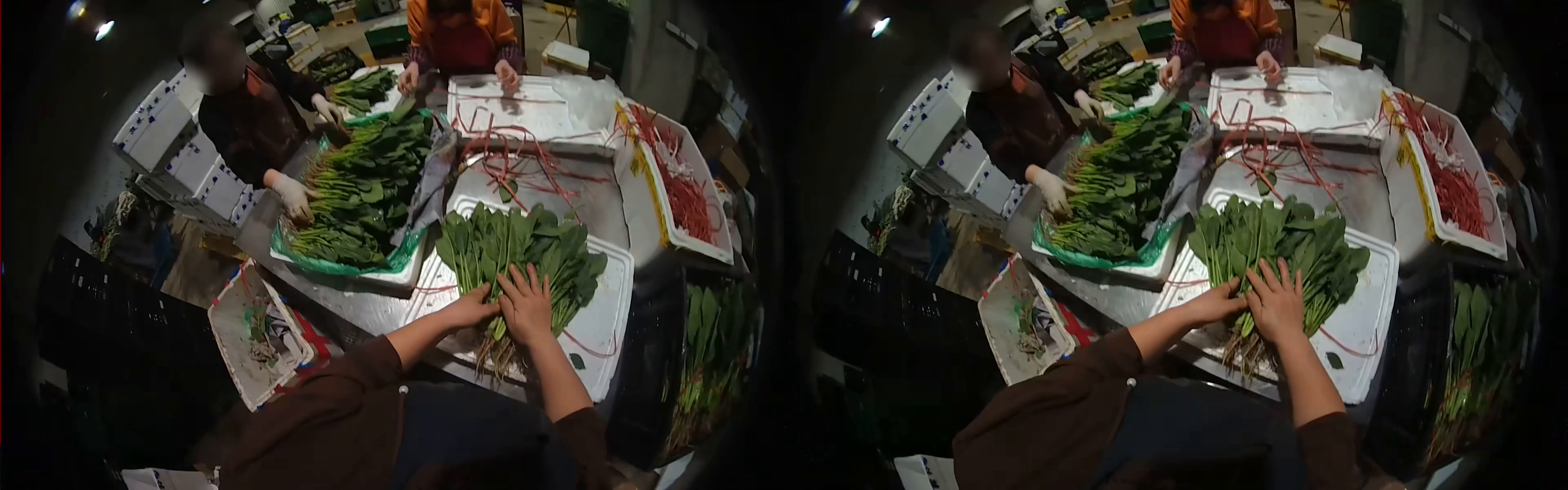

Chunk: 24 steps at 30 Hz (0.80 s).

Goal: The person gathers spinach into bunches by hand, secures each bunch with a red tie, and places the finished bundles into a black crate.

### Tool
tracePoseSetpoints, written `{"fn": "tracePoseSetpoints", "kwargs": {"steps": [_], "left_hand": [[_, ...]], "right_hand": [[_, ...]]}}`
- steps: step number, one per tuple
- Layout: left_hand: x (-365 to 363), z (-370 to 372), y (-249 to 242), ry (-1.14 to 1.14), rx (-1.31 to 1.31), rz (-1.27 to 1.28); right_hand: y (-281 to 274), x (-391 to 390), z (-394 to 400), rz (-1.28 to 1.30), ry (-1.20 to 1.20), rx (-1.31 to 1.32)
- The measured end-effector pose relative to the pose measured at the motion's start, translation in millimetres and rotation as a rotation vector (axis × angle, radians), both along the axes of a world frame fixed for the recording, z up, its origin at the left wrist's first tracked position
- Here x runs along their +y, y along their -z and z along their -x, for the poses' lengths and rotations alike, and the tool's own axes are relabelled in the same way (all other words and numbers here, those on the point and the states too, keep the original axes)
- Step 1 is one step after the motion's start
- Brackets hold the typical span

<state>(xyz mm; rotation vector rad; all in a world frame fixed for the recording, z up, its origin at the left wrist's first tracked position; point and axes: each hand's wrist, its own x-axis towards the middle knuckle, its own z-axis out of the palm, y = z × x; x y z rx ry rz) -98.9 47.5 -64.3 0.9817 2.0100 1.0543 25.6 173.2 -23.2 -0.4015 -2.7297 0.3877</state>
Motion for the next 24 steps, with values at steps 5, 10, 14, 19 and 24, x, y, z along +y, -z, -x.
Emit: {"fn": "tracePoseSetpoints", "kwargs": {"steps": [5, 10, 14, 19, 24], "left_hand": [[-28, 9, -29, -0.08, -0.706, -0.223], [-69, 32, -1, -0.235, 0.458, -0.075], [-76, 29, -5, -0.251, 0.669, 0.0], [-74, 40, 4, -0.144, 0.796, 0.261], [-64, 43, -5, -0.111, 0.89, 0.235]], "right_hand": [[3, -1, -2, -0.036, 0.007, -0.022], [-12, -6, -5, -0.086, -0.014, 0.007], [-47, -5, -26, 0.0, 0.06, 0.16], [-16, 49, -93, -0.004, 0.343, 0.248], [35, 59, -155, -0.053, 0.493, -0.094]]}}
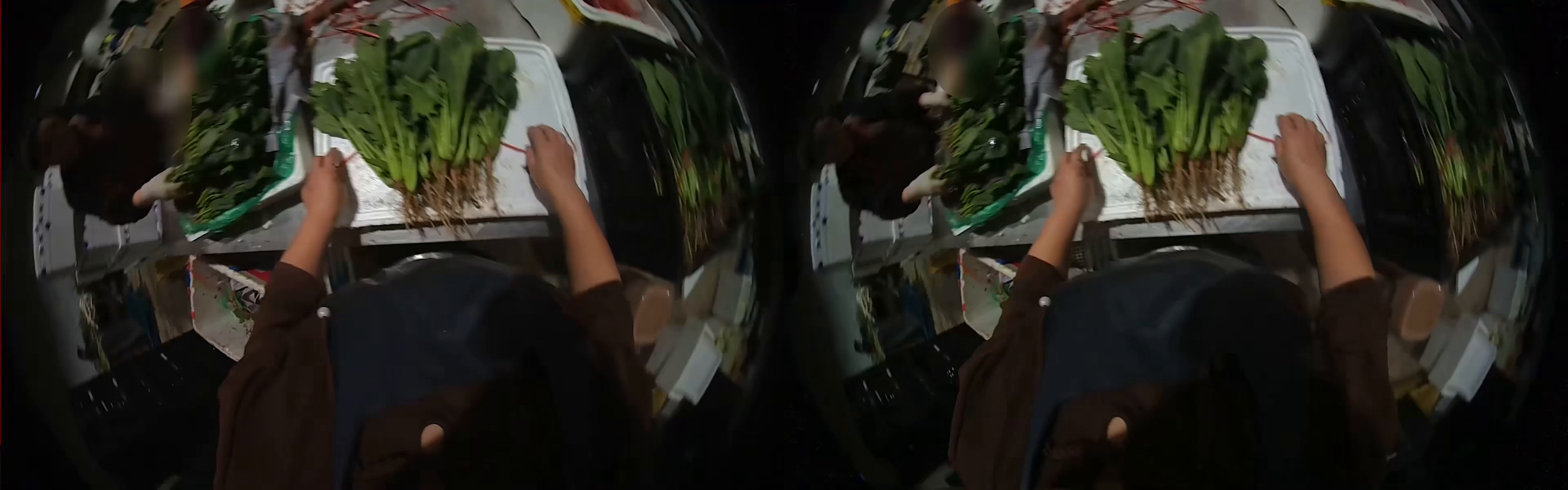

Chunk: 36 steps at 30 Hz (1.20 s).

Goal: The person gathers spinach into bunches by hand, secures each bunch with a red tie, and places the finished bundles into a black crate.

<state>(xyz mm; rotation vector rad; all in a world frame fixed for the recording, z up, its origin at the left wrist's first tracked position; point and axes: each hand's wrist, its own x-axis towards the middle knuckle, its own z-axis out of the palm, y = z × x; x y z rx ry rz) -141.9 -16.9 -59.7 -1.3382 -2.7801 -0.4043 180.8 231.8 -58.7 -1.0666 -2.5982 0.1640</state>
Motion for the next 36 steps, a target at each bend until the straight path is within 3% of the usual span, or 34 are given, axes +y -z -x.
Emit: {"fn": "tracePoseSetpoints", "kwargs": {"steps": [8, 10, 12, 14, 15, 16, 17, 18, 20, 21, 22, 24, 25, 27, 31, 33, 36], "left_hand": [[2, 17, -8, 0.004, 0.002, 0.185], [-1, 22, -17, -0.023, -0.043, 0.169], [-1, 27, -23, -0.055, -0.346, 0.091], [-3, 40, -23, -0.101, -1.068, -0.178], [-3, 46, -27, -0.149, -1.394, -0.256], [-1, 46, -26, -0.243, -1.53, -0.386], [0, 43, -31, -0.31, -1.686, -0.497], [0, 40, -36, -0.376, -1.839, -0.613], [-1, 45, -29, -0.368, -1.869, -0.676], [-1, 45, -28, -0.291, -1.8, -0.671], [0, 43, -26, -0.214, -1.73, -0.664], [3, 38, -32, -0.248, -1.652, -0.656], [5, 43, -23, -0.282, -1.638, -0.659], [11, 50, -17, -0.319, -1.627, -0.667], [28, 45, -30, -0.178, -1.59, -0.787], [45, 36, -47, -0.094, -1.628, -0.841], [70, 16, -69, 0.251, -1.774, -0.776]], "right_hand": [[-16, -11, -8, 0.203, 0.054, -0.032], [-20, -12, -9, 0.155, 0.028, -0.128], [-18, -7, -10, 0.198, 0.034, -0.202], [-17, -1, -7, 0.137, 0.021, -0.18], [-23, 1, -3, 0.294, 0.126, -0.129], [-26, 3, 0, 0.45, 0.235, -0.079], [-1, 17, -6, 0.374, 0.14, 0.078], [-6, 22, -2, 0.372, 0.131, 0.072], [-17, 32, 4, 1.227, 0.29, 0.664], [-21, 34, 6, 1.424, 0.18, 0.948], [-25, 33, 8, 1.426, 0.176, 0.938], [-53, 19, 25, 1.552, 0.262, 1.168], [-61, 13, 32, 1.552, 0.258, 1.16], [-72, 5, 42, 1.257, 0.296, 0.967], [-58, 37, 38, 1.017, 0.22, 0.762], [-76, 29, 56, 0.844, 0.031, 0.768], [-83, 5, 94, 0.895, -0.258, 0.679]]}}
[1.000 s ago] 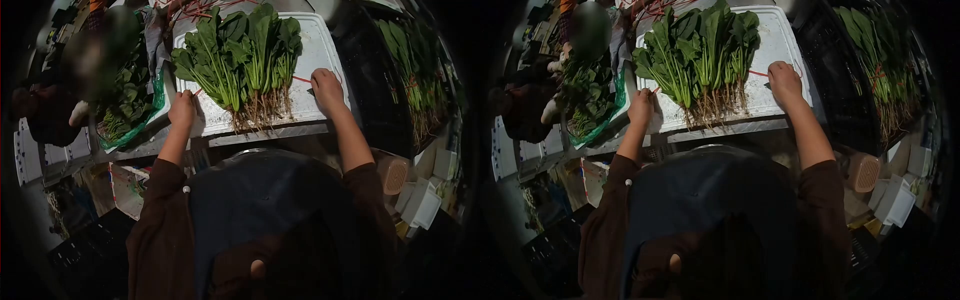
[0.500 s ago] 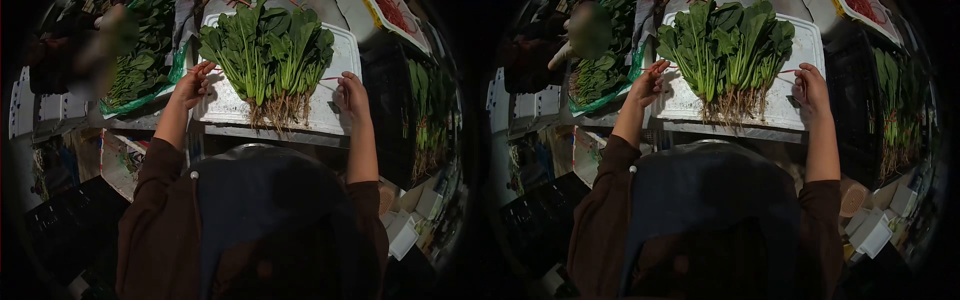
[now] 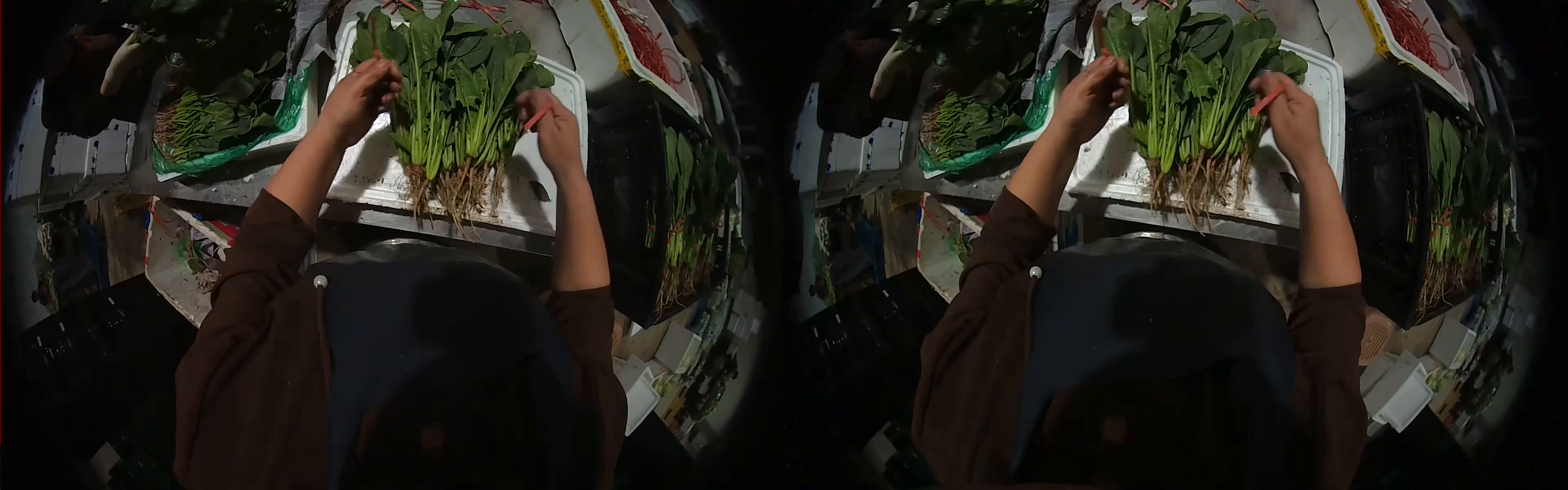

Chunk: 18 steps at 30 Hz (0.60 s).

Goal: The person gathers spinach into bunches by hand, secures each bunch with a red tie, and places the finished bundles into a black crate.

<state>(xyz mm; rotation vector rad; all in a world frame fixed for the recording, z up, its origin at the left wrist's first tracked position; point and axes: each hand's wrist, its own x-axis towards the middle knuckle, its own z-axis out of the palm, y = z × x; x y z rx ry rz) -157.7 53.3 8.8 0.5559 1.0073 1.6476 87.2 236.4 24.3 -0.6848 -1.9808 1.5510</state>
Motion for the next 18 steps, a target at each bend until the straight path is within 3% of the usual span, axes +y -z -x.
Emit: {"fn": "tracePoseSetpoints", "kwargs": {"steps": [2, 4, 5, 7, 9, 11, 13, 14, 15, 17, 18], "left_hand": [[20, -31, -18, -0.04, -0.016, -0.003], [37, -52, -18, 0.098, 0.04, -0.077], [43, -62, -19, 0.131, 0.069, -0.091], [47, -66, -13, 0.079, 0.109, -0.11], [50, -67, -4, 0.109, 0.038, 0.025], [50, -73, -2, 0.051, 0.047, 0.079], [47, -75, -5, 0.103, 0.771, -0.001], [53, -66, 20, 0.151, 1.224, -0.247], [53, -73, 14, 0.157, 1.225, -0.251], [51, -90, 6, -0.126, 1.236, -0.316], [47, -75, 12, -0.012, 1.529, -0.203]], "right_hand": [[-8, -26, 25, -0.059, -0.117, -0.024], [-6, -35, 37, -0.189, -0.178, -0.064], [-4, -38, 42, -0.258, -0.158, 0.075], [-13, -31, 37, -0.298, -0.136, 0.0], [-31, -29, 35, -0.337, -0.11, -0.073], [-55, -30, 39, -0.935, -0.066, -0.103], [-61, -32, 51, -1.004, -0.093, -0.117], [-63, -35, 60, -1.136, -0.123, -0.102], [-64, -38, 67, -1.268, -0.154, -0.087], [-60, -41, 74, -1.306, -0.242, -0.181], [-59, -41, 76, -1.206, -0.347, -0.237]]}}
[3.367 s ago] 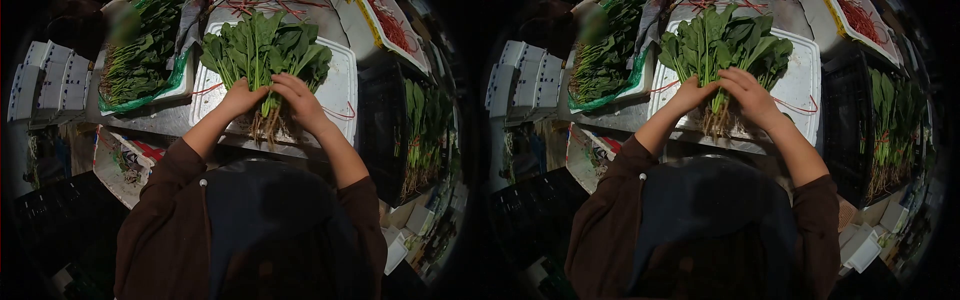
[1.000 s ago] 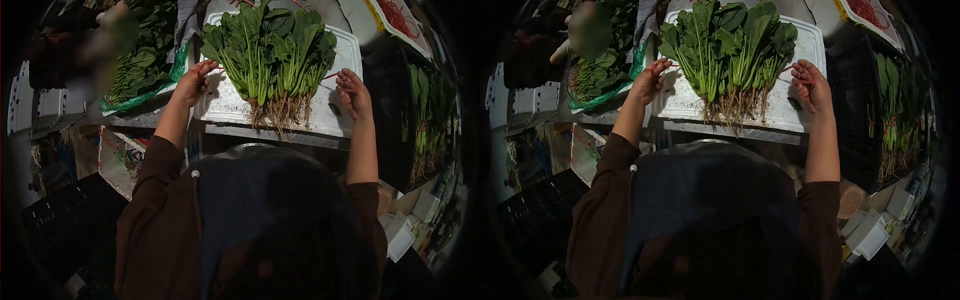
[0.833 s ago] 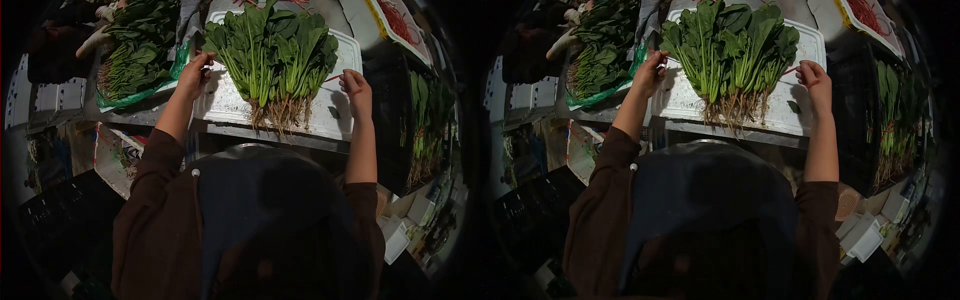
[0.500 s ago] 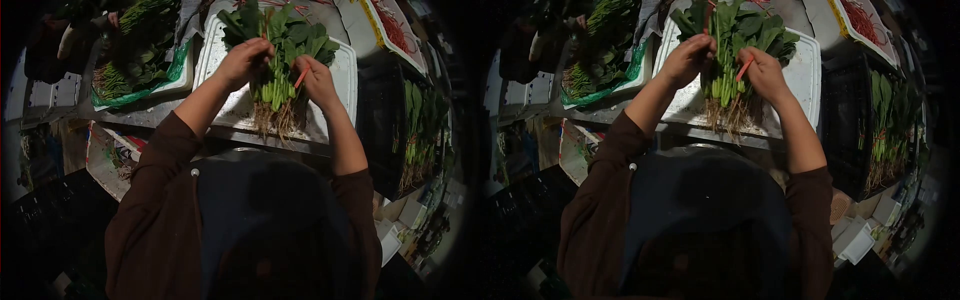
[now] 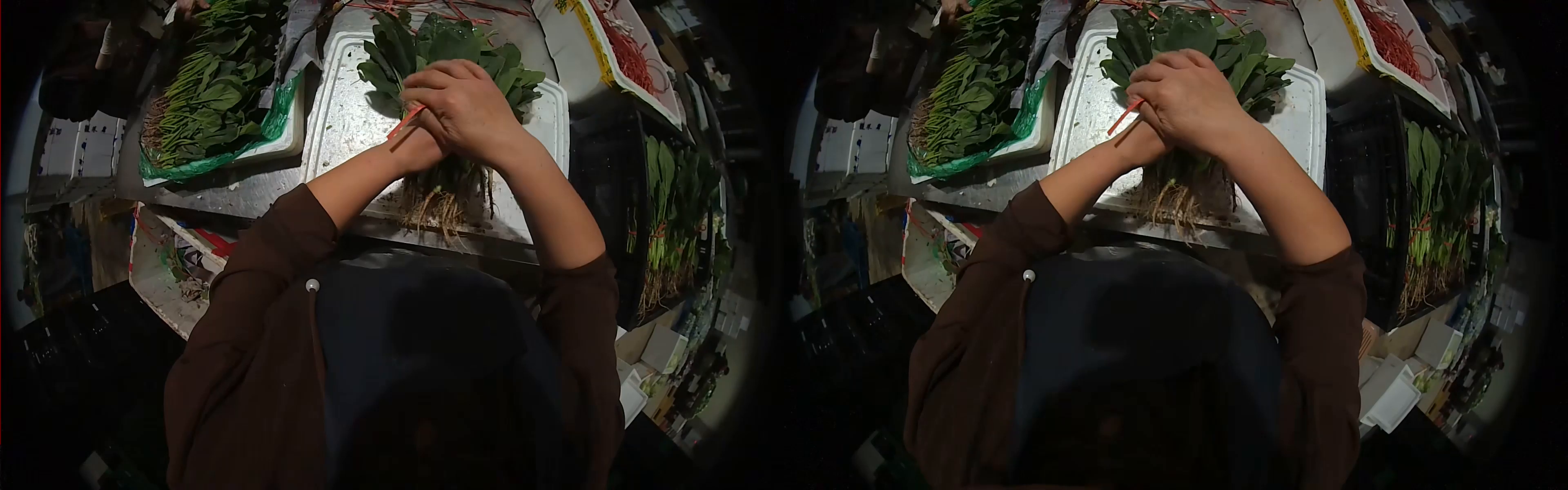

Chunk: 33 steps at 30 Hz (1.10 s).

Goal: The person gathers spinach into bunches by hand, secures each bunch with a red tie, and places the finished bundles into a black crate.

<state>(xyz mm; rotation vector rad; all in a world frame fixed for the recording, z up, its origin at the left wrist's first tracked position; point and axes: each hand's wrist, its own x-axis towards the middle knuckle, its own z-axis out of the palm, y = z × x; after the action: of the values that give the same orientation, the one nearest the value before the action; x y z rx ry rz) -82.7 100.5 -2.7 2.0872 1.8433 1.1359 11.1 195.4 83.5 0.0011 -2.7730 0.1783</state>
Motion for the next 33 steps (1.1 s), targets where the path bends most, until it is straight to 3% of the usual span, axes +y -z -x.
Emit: {"fn": "tracePoseSetpoints", "kwargs": {"steps": [1, 2, 3, 4, 6, 7, 8, 12, 13, 15, 16, 17, 20, 22, 23, 24, 26, 29, 33], "left_hand": [[-2, 4, 1, -0.001, 0.001, 0.0], [-5, 5, -15, 0.071, -0.288, 0.139], [-8, 5, -23, 0.141, -0.581, 0.277], [0, 6, -10, 0.051, -0.679, 0.235], [-2, 15, -12, 0.12, -0.796, 0.334], [-2, 18, -12, 0.203, -0.902, 0.444], [2, 14, -13, 0.221, -0.885, 0.271], [0, 23, -24, 0.152, -1.033, 0.481], [3, 25, -21, 0.157, -1.032, 0.483], [8, 27, -16, 0.201, -1.325, 0.489], [9, 30, -17, 0.268, -1.344, 0.508], [8, 29, -16, 0.269, -1.345, 0.512], [5, 25, -16, 0.19, -1.171, 0.493], [-1, 21, -17, 0.03, -0.574, 0.239], [-2, 23, -21, -0.013, 0.041, -0.055], [-4, 22, -24, -0.011, 0.041, -0.052], [-5, 17, -27, -0.036, 0.417, -0.371], [-3, 16, -28, -0.054, 0.442, -0.474], [-4, 19, -27, -0.063, 0.43, -0.512]], "right_hand": [[1, 1, 3, 0.093, -0.036, -0.108], [0, 15, 4, 0.196, -0.117, -0.086], [1, 24, -2, 0.244, -0.023, -0.084], [0, 33, -7, 0.287, 0.067, -0.083], [3, 37, -18, 0.315, 0.096, -0.107], [12, 39, -25, 0.479, 0.173, -0.179], [18, 37, -30, 0.641, 0.254, -0.249], [40, 37, -44, 0.758, 0.243, 0.025], [43, 37, -50, 0.758, 0.248, 0.027], [31, 17, -58, 0.348, 0.093, 0.14], [22, 6, -60, 0.215, 0.097, 0.042], [23, 4, -64, 0.217, 0.1, 0.041], [25, 6, -69, 0.337, 0.026, -0.03], [26, 16, -65, 0.795, 0.175, -0.008], [27, 20, -62, 1.027, 0.25, 0.0], [29, 20, -58, 1.031, 0.251, 0.001], [31, 22, -47, 1.107, 0.19, -0.023], [37, 32, -35, 1.068, 0.029, -0.048], [22, 42, -35, 1.102, 0.116, -0.308]]}}
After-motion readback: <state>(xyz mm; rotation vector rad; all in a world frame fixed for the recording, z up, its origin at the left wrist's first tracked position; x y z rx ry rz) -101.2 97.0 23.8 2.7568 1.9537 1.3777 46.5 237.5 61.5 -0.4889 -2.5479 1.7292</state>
